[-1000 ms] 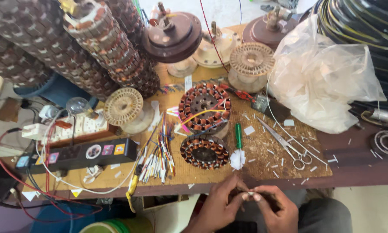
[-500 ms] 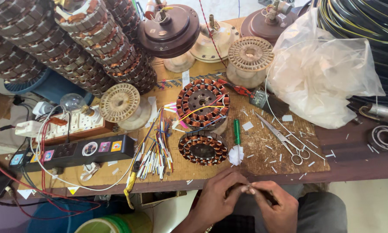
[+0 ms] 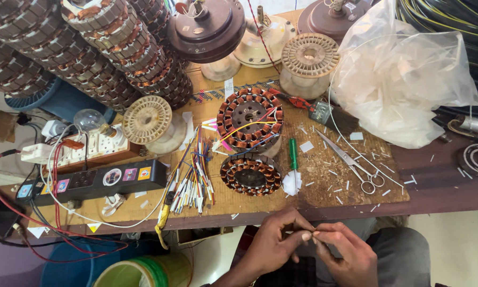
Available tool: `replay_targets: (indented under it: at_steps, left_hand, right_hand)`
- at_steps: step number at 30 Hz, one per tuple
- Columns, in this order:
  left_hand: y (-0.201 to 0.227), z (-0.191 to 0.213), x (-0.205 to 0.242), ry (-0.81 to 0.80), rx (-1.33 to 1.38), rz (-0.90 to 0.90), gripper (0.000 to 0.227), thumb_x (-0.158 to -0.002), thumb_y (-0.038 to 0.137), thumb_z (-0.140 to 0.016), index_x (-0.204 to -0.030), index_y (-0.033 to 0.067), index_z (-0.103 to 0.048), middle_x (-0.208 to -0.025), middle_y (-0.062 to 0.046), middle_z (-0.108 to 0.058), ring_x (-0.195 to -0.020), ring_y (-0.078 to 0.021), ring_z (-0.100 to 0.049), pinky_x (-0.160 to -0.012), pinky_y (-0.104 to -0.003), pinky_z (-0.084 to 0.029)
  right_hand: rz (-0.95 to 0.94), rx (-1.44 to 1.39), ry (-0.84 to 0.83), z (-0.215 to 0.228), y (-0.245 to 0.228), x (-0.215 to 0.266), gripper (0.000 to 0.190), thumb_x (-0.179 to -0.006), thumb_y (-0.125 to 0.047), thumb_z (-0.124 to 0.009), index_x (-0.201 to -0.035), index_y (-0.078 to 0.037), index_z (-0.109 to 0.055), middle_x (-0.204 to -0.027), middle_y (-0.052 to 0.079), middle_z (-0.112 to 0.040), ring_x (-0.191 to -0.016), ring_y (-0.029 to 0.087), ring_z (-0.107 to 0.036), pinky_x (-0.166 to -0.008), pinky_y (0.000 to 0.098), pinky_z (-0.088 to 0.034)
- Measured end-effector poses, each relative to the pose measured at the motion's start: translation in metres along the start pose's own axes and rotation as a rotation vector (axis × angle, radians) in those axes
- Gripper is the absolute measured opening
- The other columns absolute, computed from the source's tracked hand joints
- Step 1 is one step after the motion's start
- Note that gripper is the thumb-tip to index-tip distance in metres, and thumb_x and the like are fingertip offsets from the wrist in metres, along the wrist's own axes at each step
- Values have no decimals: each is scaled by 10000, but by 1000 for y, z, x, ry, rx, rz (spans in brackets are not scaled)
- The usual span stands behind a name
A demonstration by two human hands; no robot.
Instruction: The person assembles electrical components by inserting small white plastic pieces into a circular copper-wound stator. They use a green screwdriver to adjust the pieces and scissors to trim excess material. The person handles multiple stators and wires on a cluttered workbench.
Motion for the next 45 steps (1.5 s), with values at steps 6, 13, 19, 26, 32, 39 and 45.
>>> replay_targets:
  at_steps: [6, 13, 19, 26, 32, 39, 45]
  left_hand:
    - [-4, -9, 4, -16, 71, 30, 62, -970, 25, -665, -1010, -22, -659, -1000, -60, -596, -797, -108, -661, -534, -247, -594]
    - [10, -15, 9, 76, -43, -75, 69, -940, -28, -667, -1009, -33, -676, -977, -94, -626, -762, -142, -676, -498, -275, -566]
    - [34, -13, 12, 206, -520, -475, 151, -896, -76, -673, -1019, 2, -630, -963, -164, -628, -897, -364, -684, -733, -429, -552]
    - [21, -11, 7, 247, -594, -437, 166, -893, -60, -662, -1032, 8, -602, -986, -186, -622, -910, -415, -668, -733, -463, -544]
    - [30, -11, -4, 322, -624, -475, 162, -876, -70, -664, -1001, -3, -588, -953, -184, -607, -872, -421, -643, -725, -470, -511]
    - [30, 9, -13, 195, -446, -289, 109, -873, 29, -737, -978, 38, -714, -901, -124, -724, -852, -278, -720, -736, -364, -546]
    - [30, 17, -8, 163, -505, -286, 92, -872, 65, -758, -944, 41, -705, -910, -127, -720, -903, -300, -707, -794, -392, -536]
  right_hand:
    - [123, -120, -17, 10, -6, 0, 189, -741, 30, -800, -892, -36, -707, -882, 68, -721, -742, 122, -721, -662, 224, -584]
    - [32, -124, 69, 8, 3, 13, 199, -766, 34, -794, -936, -32, -713, -910, 78, -753, -810, 108, -766, -737, 217, -615]
    - [-375, -323, 136, -12, 37, 23, 188, -831, 1, -766, -1017, 17, -740, -941, 83, -794, -874, 102, -739, -818, 247, -586]
    - [-557, -346, 78, -27, 53, 27, 174, -887, -58, -724, -1042, 22, -732, -911, 63, -788, -860, 95, -724, -805, 251, -573]
    - [-524, -161, 197, -40, 44, 17, 121, -939, -63, -677, -1039, 5, -689, -851, 56, -744, -792, 104, -689, -754, 250, -551]
    - [-399, -500, 124, -35, 48, 19, 132, -918, 12, -673, -1050, 19, -667, -965, 78, -728, -870, 123, -717, -775, 242, -561]
    - [-629, -640, -1, -44, 63, 26, 213, -847, 34, -718, -1056, 28, -679, -941, 110, -765, -865, 159, -754, -786, 284, -598]
Point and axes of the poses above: each hand's wrist, its own x-axis away from the middle knuckle, its own z-axis out of the back of the hand, y = z × x, the point moved 5 cm from there along -x, towards the middle knuckle
